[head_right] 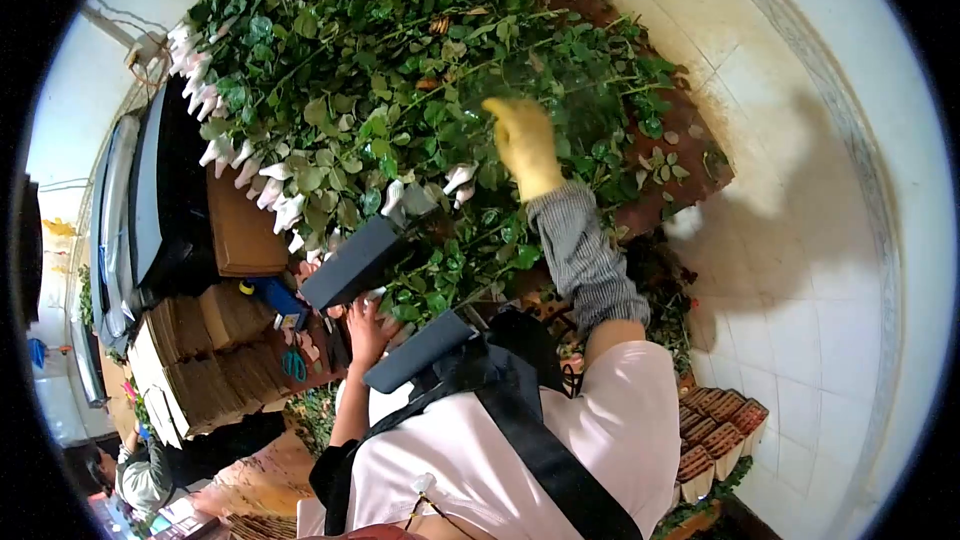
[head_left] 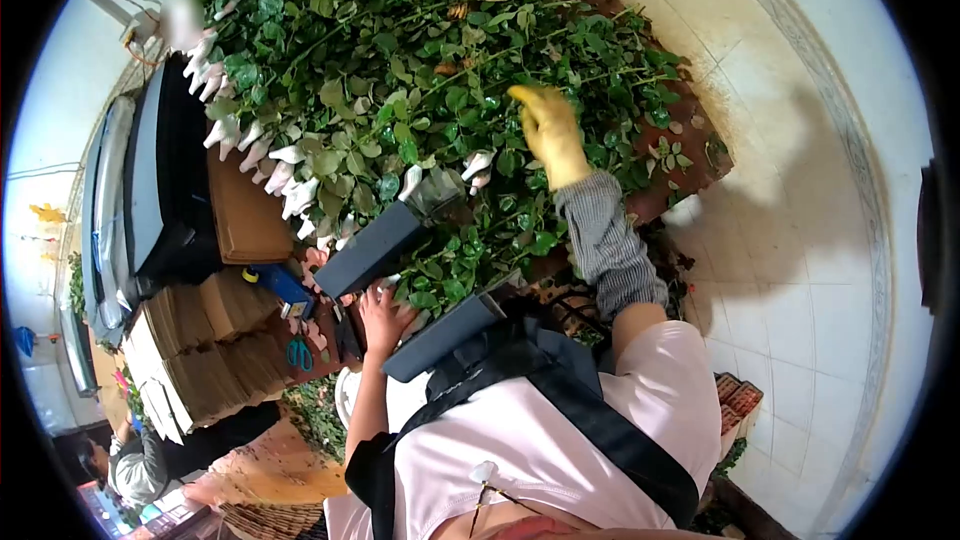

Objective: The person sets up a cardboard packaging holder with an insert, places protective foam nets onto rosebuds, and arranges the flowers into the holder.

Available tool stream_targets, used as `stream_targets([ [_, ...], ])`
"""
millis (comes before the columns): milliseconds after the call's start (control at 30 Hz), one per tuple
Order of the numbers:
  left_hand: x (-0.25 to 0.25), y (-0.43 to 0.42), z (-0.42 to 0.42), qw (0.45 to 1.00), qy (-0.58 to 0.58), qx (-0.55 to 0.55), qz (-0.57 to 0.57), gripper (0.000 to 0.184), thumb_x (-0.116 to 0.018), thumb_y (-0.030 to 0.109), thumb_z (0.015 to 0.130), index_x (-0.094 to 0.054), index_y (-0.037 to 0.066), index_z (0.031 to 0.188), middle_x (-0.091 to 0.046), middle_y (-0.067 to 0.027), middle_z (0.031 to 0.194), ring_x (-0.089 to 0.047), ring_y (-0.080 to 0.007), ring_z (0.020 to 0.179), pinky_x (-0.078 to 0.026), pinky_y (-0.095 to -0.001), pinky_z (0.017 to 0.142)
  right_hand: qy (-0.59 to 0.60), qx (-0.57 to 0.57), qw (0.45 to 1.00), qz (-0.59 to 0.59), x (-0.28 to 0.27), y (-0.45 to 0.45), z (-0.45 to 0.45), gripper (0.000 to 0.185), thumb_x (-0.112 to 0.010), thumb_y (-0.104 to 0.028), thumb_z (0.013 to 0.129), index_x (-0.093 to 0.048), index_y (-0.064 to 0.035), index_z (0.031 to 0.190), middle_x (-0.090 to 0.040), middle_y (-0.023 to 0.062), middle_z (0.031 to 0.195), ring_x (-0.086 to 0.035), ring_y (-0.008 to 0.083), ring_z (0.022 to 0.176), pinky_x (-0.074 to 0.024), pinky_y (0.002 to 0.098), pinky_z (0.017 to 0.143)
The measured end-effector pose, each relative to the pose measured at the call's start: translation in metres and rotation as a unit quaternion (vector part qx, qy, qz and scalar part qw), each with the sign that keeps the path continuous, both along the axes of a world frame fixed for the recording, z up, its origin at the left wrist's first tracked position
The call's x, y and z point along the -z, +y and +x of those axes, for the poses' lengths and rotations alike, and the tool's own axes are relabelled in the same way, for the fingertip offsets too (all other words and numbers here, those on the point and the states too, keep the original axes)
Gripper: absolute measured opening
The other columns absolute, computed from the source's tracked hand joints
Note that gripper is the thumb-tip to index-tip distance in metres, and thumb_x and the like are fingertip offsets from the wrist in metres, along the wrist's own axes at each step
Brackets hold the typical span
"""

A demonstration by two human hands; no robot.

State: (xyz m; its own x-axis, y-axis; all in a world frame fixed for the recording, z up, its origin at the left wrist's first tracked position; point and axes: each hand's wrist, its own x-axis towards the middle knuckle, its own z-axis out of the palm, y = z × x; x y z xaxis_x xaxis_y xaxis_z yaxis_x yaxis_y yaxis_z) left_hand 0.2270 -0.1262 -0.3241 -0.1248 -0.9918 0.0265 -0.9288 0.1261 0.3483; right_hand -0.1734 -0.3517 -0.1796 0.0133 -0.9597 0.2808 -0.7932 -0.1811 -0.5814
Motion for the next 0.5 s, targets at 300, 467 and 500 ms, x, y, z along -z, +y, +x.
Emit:
stream_targets([
  [300, 0.001, 0.003, -0.001, 0.999, 0.037, -0.017, 0.002, 0.066, -0.082, 0.035, 0.070, -0.058, 0.007, 0.124, -0.046, -0.0195, 0.138, -0.045, -0.0413, 0.125, -0.035, -0.0519, 0.106, 0.257, 0.174, 0.912, -0.270, -0.032, -0.072, -0.063, 0.019, -0.059, -0.010, 0.083, -0.069, -0.0109, 0.099, -0.066, 0.0072, 0.116, -0.057, 0.0238, 0.116, -0.0402, 0.0392, 0.106],
  [467, -0.003, 0.005, -0.003, 0.997, 0.069, -0.036, 0.007, 0.065, -0.082, 0.034, 0.069, -0.058, 0.009, 0.123, -0.044, -0.0194, 0.139, -0.044, -0.0408, 0.127, -0.033, -0.0528, 0.107, 0.234, -0.062, 0.899, -0.366, -0.107, -0.051, -0.102, 0.046, -0.067, 0.009, 0.068, -0.066, -0.0108, 0.109, -0.068, 0.0142, 0.111, -0.061, 0.0341, 0.110, -0.0435, 0.0479, 0.104],
  [500, 0.000, 0.006, -0.003, 0.997, 0.062, -0.043, 0.000, 0.065, -0.083, 0.034, 0.069, -0.059, 0.009, 0.123, -0.044, -0.0192, 0.140, -0.043, -0.0403, 0.128, -0.033, -0.0527, 0.107, 0.215, -0.134, 0.905, -0.343, -0.127, -0.026, -0.084, 0.047, -0.069, 0.011, 0.064, -0.066, -0.0076, 0.107, -0.068, 0.0144, 0.108, -0.063, 0.0353, 0.103, -0.0443, 0.0511, 0.102],
])
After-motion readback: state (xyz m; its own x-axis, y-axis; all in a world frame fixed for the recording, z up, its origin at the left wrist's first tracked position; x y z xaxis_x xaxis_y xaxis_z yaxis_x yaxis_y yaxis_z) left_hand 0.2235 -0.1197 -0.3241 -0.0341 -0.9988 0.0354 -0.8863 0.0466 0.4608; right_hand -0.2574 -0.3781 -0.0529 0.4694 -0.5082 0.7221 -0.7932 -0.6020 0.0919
